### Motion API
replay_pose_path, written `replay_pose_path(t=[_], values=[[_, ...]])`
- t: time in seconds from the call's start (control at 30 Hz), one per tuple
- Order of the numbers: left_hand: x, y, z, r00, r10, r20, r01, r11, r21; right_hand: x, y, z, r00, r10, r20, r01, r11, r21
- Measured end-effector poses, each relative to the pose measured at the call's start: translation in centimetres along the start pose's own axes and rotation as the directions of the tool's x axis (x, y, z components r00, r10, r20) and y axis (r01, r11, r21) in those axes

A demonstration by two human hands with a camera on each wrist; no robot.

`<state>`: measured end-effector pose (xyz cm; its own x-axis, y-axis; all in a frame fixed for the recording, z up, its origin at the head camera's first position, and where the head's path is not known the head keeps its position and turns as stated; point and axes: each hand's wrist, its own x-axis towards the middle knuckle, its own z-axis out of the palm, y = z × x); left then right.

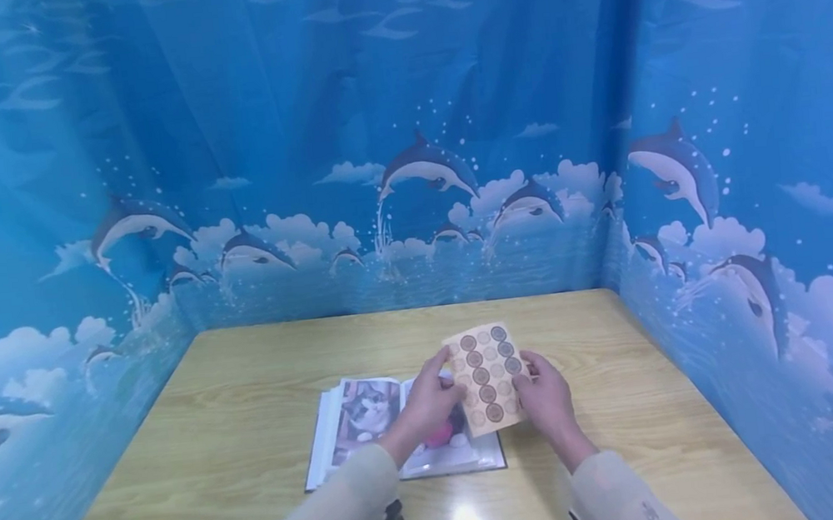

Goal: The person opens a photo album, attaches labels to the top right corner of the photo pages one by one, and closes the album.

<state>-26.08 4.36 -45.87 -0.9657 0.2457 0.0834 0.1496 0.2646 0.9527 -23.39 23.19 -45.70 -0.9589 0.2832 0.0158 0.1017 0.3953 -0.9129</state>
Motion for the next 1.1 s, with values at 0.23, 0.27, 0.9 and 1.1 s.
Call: replay_pose_path(t=[0.23, 0.27, 0.9, 1.1], values=[[0.2, -0.6, -1.7, 0.999, -0.014, -0.035, 0.012, 0.997, -0.072, 0.0, 0.3, 0.0, 0.999, -0.021, 0.027, 0.022, 0.999, -0.038], [0.3, -0.7, -2.0, 0.999, -0.023, -0.037, 0.019, 0.995, -0.095, 0.0, 0.3, 0.0, 0.999, -0.025, 0.029, 0.027, 0.998, -0.062], [-1.5, -1.2, -3.7, 0.970, -0.197, 0.144, 0.219, 0.962, -0.165, 0.9, 0.2, -0.3, 0.983, -0.118, 0.138, 0.153, 0.947, -0.284], [-2.0, -1.4, -3.6, 0.961, -0.218, 0.170, 0.247, 0.955, -0.167, 1.6, -0.3, -0.1, 0.971, -0.201, 0.128, 0.234, 0.912, -0.338]])
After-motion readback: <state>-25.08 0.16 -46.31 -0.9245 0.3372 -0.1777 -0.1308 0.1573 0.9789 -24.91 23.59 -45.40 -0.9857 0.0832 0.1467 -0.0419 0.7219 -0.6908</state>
